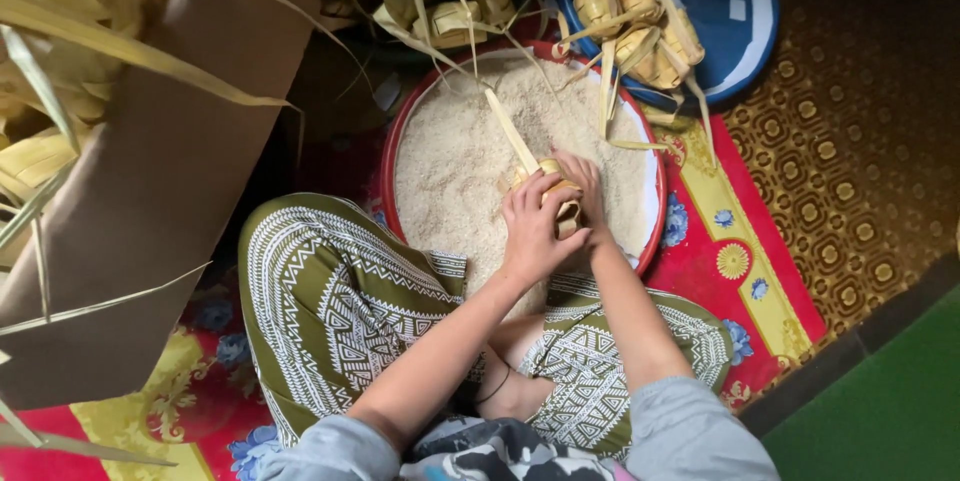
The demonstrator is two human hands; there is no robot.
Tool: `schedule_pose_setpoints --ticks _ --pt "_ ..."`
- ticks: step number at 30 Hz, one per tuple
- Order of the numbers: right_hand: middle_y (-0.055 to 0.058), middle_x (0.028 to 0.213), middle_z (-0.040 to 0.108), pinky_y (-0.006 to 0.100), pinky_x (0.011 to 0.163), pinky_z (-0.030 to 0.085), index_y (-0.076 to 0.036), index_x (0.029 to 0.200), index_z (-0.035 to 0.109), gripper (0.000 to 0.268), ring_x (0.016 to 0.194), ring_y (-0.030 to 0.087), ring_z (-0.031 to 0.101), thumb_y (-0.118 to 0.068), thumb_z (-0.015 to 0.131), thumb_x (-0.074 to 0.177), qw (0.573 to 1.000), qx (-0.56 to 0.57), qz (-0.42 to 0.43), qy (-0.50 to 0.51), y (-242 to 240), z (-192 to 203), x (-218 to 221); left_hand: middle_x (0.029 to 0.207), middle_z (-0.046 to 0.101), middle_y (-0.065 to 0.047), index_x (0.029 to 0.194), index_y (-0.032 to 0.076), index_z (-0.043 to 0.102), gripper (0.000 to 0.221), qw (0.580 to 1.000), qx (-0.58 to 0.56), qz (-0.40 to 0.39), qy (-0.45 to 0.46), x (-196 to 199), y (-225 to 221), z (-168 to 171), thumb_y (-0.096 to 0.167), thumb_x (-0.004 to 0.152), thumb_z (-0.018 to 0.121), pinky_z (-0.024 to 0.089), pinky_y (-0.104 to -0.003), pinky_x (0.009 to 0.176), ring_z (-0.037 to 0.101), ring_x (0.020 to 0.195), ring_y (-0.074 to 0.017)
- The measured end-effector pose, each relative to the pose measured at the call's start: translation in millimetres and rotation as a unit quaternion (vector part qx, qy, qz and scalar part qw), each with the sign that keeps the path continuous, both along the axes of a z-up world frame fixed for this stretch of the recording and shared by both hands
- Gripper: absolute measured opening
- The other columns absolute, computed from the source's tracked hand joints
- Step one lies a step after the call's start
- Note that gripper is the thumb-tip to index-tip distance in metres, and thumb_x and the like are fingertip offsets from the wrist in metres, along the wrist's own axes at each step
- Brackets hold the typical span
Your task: Filling woven palm leaf pouches with rice to prepare traditional food
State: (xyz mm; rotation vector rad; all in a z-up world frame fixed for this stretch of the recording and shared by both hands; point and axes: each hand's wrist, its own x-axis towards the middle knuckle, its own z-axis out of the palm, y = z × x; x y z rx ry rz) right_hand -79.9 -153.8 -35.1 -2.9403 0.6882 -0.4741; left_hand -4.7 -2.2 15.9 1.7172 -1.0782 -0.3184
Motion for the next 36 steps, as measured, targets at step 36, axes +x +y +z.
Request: schedule_pose_setpoints --ticks 36 --pt "0.009 0.117 0.064 0.051 0.107 0.042 -0.025 0.124 0.066 0.034 0.117 0.036 0.062 -0.051 0.057 0.104 0.902 0.214 -0.335 -0.169 13 -40 -20 0.144 0.043 0.002 0.123 0.035 0.056 0.058 1.0 0.018 -0.021 0.014 2 1 2 0.045 0.072 0.082 0.025 -0.057 0.113 0.033 0.146 -0.0244"
